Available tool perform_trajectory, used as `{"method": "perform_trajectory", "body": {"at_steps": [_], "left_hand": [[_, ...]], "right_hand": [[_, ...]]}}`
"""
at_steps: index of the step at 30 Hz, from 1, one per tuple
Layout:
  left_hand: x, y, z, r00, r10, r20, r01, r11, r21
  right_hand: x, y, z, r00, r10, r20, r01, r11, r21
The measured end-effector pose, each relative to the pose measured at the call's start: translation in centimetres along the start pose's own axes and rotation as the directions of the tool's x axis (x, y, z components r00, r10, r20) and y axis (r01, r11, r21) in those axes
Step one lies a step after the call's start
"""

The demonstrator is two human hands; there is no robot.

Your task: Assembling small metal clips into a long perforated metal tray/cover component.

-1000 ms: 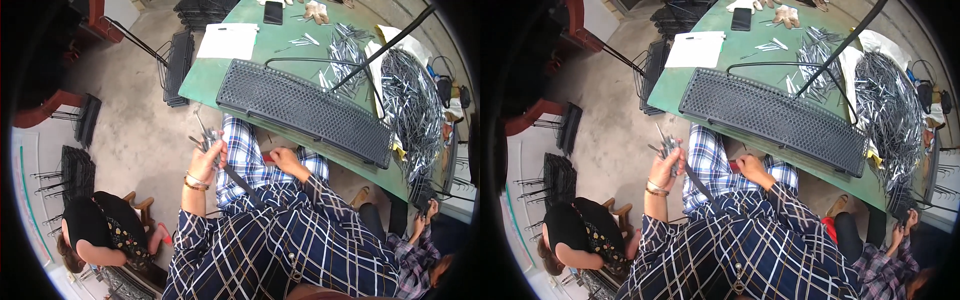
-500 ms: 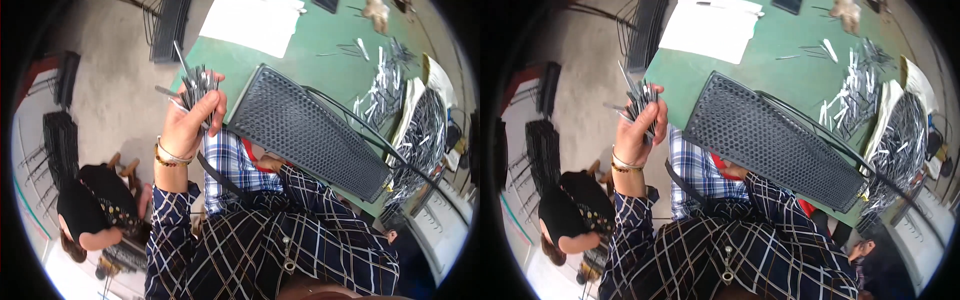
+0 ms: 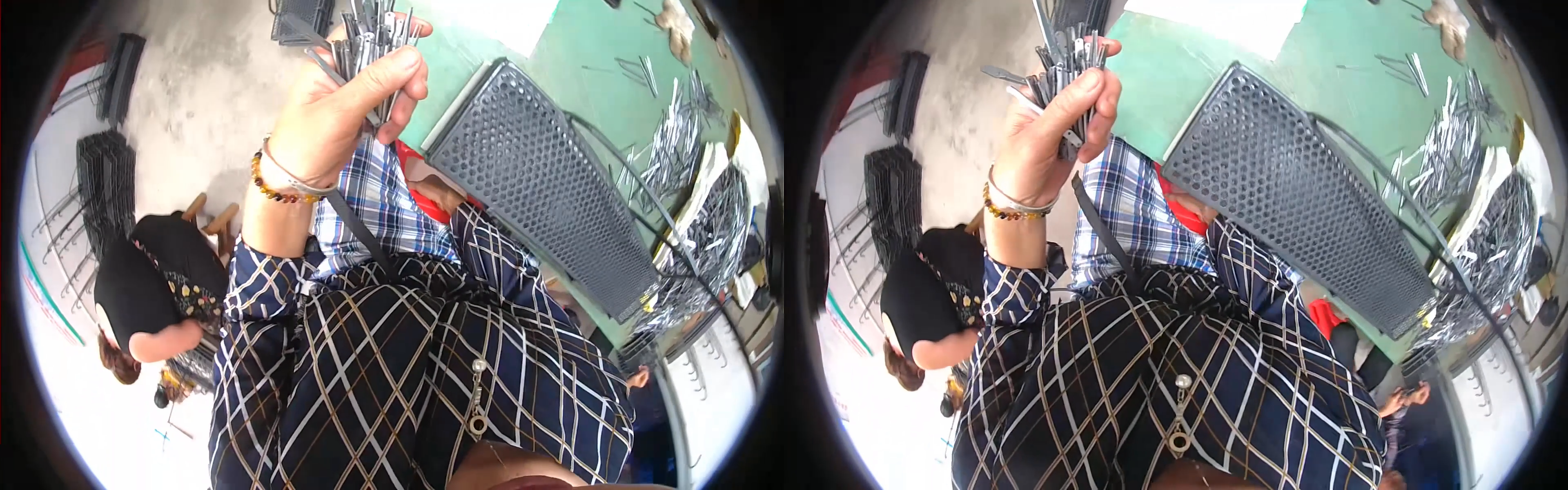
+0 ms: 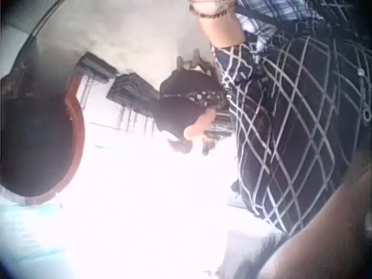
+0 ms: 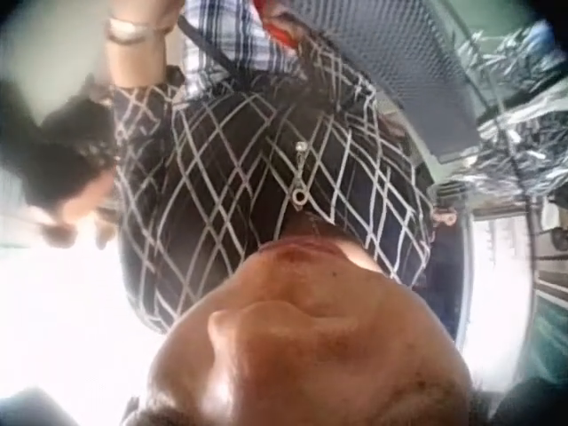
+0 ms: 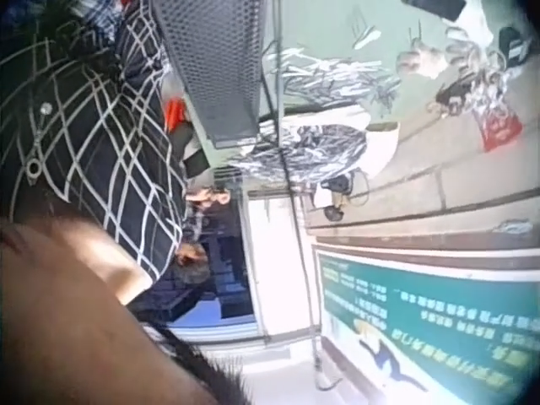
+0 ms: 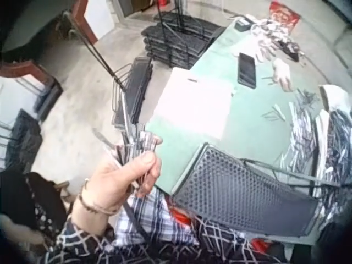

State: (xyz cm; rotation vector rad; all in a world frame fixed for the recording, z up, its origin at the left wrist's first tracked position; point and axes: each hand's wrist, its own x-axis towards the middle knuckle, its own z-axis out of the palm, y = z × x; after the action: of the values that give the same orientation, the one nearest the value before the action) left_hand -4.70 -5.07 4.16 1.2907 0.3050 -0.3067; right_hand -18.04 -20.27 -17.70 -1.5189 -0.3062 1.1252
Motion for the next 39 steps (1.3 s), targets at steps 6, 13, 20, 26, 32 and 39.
{"method": "perform_trajectory", "body": {"at_steps": [6,13,20,26,32,39], "left_hand": [[-4.4,-2.4,0.6,0.980,0.052,0.192,-0.027,0.991,-0.132],[-8.3,-5.5,1.7,0.967,-0.092,0.239,0.119,0.988,-0.101],[-9.6,-9.4,2.1,0.890,-0.270,0.368,0.291,0.957,-0.001],[-10.6,-10.7,0.9,0.850,-0.276,0.448,0.270,0.960,0.079],[-10.2,-9.8,1.7,0.788,-0.370,0.493,0.323,0.929,0.181],[-9.2,-10.1,2.1,0.749,-0.341,0.568,0.306,0.939,0.159]], "right_hand": [[-1.1,2.6,1.9,0.993,0.073,-0.088,-0.089,0.978,-0.191],[-0.1,5.4,-2.1,0.964,-0.070,-0.257,-0.033,0.926,-0.377],[-9.0,-3.4,-2.7,0.879,-0.177,-0.444,0.314,0.914,0.257],[-10.9,-9.4,-1.9,0.841,-0.197,-0.505,0.455,0.761,0.462],[-11.1,-12.5,-2.5,0.792,-0.207,-0.575,0.487,0.782,0.389],[-11.3,-14.2,-4.3,0.700,-0.251,-0.668,0.519,0.822,0.235]]}}
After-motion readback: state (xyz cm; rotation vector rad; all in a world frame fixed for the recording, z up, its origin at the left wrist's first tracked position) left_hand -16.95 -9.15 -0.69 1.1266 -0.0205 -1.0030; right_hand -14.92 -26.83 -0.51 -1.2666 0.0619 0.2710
